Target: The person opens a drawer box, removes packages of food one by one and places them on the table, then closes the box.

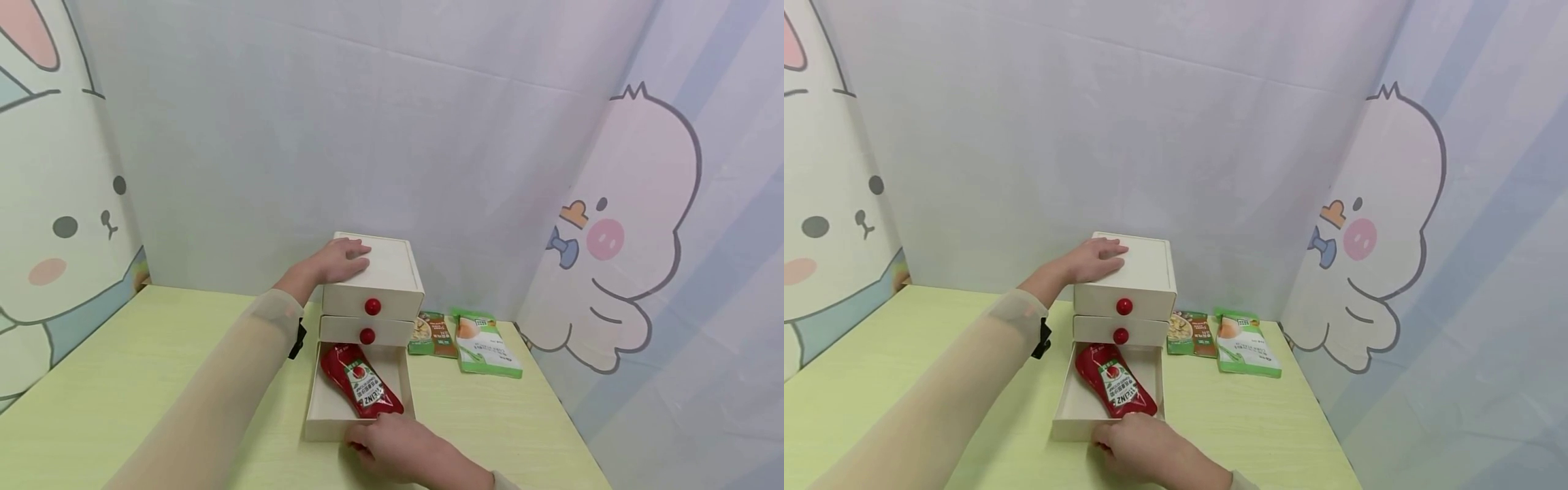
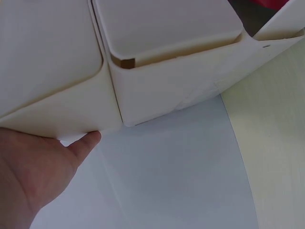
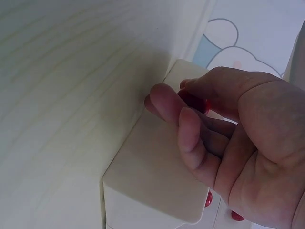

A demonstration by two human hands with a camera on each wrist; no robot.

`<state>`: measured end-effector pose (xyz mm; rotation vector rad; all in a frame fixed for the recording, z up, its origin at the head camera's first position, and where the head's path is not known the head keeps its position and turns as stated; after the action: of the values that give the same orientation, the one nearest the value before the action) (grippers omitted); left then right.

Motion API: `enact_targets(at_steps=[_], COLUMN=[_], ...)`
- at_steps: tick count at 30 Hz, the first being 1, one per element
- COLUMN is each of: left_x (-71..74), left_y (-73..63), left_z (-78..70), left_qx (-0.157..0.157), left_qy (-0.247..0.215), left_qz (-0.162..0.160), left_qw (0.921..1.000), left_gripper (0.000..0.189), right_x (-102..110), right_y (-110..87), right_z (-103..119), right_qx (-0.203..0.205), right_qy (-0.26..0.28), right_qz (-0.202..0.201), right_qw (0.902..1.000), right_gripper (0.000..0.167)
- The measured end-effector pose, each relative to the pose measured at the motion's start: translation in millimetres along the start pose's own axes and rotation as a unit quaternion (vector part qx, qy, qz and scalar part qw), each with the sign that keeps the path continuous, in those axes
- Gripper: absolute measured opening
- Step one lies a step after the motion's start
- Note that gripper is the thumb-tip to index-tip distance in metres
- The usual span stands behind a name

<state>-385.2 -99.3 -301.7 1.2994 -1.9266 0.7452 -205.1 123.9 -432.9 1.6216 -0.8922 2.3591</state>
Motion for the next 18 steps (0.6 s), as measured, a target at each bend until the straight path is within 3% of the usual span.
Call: enact_targets(at_steps=[18], left_x=[0.1], left_y=[1.8], left_z=[1.1], left_qx=[0.000], left_qy=[0.002], left_qz=[0.006], left_qw=[1.0000], left_gripper=[0.060], right_x=[-2.9], right_y=[-3.5], right_z=[2.9], right_qx=[-0.017], right_qy=[0.033], right_qz=[0.030], right_qw=[0.9989], right_gripper=[0.020])
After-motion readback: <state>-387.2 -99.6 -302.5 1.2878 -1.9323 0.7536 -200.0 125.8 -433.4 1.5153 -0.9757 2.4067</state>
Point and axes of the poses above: each hand's wrist, its own y-axis towards the middle knuckle, its own x-axis out of the back of the hand, z = x × y, the point moved 3 cm from there along y, towards the middle knuckle, and after that the axes turned 14 degrees about z, right-handed, at the moved point
